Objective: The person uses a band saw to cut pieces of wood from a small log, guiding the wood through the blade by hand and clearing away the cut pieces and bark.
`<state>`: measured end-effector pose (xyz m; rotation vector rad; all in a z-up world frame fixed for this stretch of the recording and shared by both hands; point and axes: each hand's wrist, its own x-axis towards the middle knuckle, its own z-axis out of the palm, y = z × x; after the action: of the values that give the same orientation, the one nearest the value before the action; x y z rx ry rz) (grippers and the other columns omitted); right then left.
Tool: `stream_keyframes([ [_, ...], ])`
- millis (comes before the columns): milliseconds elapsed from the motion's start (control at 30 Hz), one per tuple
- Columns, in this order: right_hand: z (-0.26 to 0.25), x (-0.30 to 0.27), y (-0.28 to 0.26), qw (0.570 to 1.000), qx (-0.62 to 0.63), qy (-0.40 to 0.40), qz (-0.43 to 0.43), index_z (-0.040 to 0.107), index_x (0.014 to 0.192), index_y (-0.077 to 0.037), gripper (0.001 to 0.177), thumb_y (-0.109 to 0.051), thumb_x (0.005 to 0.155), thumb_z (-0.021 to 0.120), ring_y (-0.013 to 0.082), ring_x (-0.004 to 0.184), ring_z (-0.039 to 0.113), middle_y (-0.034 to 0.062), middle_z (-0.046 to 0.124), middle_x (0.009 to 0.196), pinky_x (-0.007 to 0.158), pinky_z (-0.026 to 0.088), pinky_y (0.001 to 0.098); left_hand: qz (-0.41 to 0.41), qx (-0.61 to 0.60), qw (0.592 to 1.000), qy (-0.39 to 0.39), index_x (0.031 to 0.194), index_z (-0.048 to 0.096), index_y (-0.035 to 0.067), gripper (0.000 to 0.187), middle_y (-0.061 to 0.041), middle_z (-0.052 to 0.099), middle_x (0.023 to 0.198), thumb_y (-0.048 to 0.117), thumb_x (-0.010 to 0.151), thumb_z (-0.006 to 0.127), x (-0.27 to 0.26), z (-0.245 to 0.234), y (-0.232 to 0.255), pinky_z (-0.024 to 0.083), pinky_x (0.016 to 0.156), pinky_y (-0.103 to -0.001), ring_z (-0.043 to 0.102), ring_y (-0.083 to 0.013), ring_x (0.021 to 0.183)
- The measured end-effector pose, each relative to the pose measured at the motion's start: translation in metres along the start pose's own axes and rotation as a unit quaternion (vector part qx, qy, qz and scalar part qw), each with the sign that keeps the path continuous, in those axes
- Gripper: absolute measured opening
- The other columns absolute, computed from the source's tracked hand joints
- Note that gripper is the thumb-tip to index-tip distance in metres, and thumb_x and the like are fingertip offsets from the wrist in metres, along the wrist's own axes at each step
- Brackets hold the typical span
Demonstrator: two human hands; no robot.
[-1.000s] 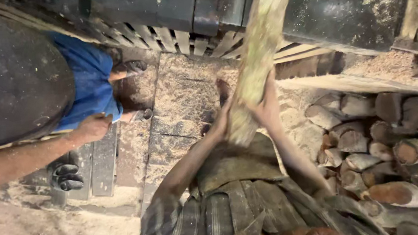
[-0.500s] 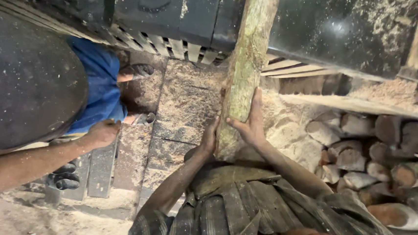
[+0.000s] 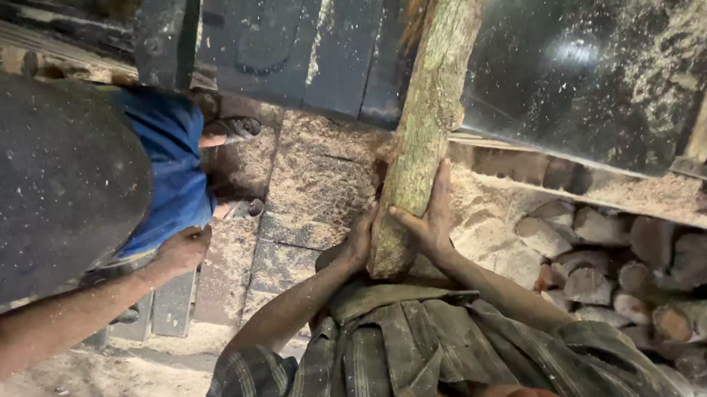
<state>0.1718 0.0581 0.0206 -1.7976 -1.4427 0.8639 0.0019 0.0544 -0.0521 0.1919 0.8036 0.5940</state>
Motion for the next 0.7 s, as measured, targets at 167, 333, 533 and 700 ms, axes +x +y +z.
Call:
stream_keyframes([
  [167, -0.012, 0.030, -0.005, 0.999, 0.031, -0.019, 0.006, -0.004, 0.165, 0.003, 0.130, -0.049, 0.078, 0.078, 0.0464, 0.160, 0.017, 0.0339, 0.008, 0.170, 0.129, 0.025, 0.0558, 0.029, 0.012, 0.999, -0.016, 0.139, 0.055, -0.005, 0.062, -0.021, 0.069, 0.119, 0.046, 0.109, 0.036, 0.023, 0.013, 0.015, 0.059, 0.094, -0.041, 0.071, -0.0294, 0.103],
  [333, -0.017, 0.058, -0.002, 0.999, 0.043, -0.006, 0.009, 0.000, 0.165, 0.005, 0.131, -0.048, 0.076, 0.080, 0.0448, 0.161, 0.014, 0.0333, 0.008, 0.172, 0.131, 0.020, 0.0523, 0.040, -0.025, 0.998, -0.035, 0.137, 0.055, -0.003, 0.060, -0.021, 0.068, 0.117, 0.047, 0.109, 0.038, 0.050, 0.015, 0.023, 0.057, 0.091, -0.042, 0.069, -0.0307, 0.100],
  [533, -0.035, 0.090, 0.007, 0.998, 0.055, -0.027, -0.015, -0.002, 0.164, 0.009, 0.132, -0.048, 0.077, 0.081, 0.0427, 0.162, 0.010, 0.0335, 0.005, 0.172, 0.132, 0.014, 0.0483, 0.246, 0.382, 0.876, 0.162, 0.141, 0.050, -0.002, 0.075, -0.026, 0.059, 0.134, 0.060, 0.099, 0.044, 0.056, 0.036, 0.056, 0.048, 0.107, -0.049, 0.060, -0.0367, 0.123],
  [700, -0.072, 0.090, 0.015, 0.984, 0.089, -0.141, -0.055, -0.009, 0.163, 0.008, 0.148, -0.056, 0.067, 0.084, 0.0414, 0.162, 0.003, 0.0332, -0.002, 0.172, 0.131, 0.012, 0.0485, 0.356, 0.584, 0.730, 0.007, 0.158, 0.028, -0.001, 0.101, -0.029, 0.034, 0.162, 0.074, 0.094, 0.049, 0.021, 0.054, 0.089, 0.031, 0.125, -0.054, 0.037, -0.0439, 0.150],
])
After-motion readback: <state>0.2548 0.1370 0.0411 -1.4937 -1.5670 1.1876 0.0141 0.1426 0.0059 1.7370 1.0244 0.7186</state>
